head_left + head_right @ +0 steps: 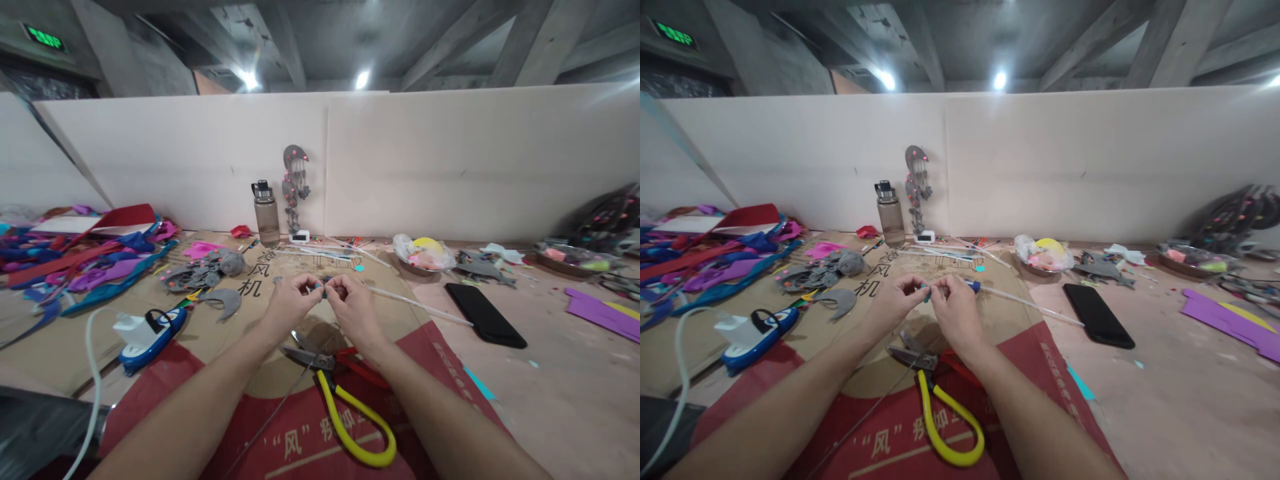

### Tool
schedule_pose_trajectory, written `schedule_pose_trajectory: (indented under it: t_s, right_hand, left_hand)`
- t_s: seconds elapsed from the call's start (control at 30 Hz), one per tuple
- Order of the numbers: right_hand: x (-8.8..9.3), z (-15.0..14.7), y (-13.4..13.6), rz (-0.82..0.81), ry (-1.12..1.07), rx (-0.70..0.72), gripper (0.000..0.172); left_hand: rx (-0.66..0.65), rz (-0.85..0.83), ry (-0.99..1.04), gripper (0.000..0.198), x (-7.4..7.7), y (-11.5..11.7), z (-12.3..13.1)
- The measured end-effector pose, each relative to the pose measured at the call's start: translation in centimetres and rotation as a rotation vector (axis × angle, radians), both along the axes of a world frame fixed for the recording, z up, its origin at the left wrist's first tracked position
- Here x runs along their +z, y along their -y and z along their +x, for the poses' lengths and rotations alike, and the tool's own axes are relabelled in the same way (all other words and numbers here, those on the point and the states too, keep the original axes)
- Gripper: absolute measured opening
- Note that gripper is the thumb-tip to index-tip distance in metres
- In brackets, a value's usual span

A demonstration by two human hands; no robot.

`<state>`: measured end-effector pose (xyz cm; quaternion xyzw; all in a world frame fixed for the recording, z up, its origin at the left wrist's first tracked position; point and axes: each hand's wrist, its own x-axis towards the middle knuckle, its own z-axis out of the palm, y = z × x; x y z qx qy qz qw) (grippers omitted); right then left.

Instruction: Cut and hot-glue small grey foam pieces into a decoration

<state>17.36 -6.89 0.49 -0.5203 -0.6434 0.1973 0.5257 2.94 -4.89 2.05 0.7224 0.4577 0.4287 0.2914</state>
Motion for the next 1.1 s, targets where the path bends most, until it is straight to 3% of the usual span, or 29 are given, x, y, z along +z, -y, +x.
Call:
schedule_pose_trajectory:
  t_s: [0.4, 0.63, 1.1]
  right_hand:
    - [-0.42, 0.25, -0.66, -0.006, -0.017, 0.055, 0.015]
    - [-0.24, 0.32, -0.68, -0.029, 0.009, 0.01, 0.013]
    - [-0.88, 0.14, -0.62, 0.102, 0.068, 0.05, 0.006]
  left_hand:
    - [-0.015, -0.077, 0.068, 0.021, 0.06, -0.29, -0.12]
    - [-0.132, -0.228, 0.201, 0.027, -0.37, -0.29, 0.2]
    - [-0.052, -0.144, 0.149, 0.02, -0.16, -0.17, 0.08]
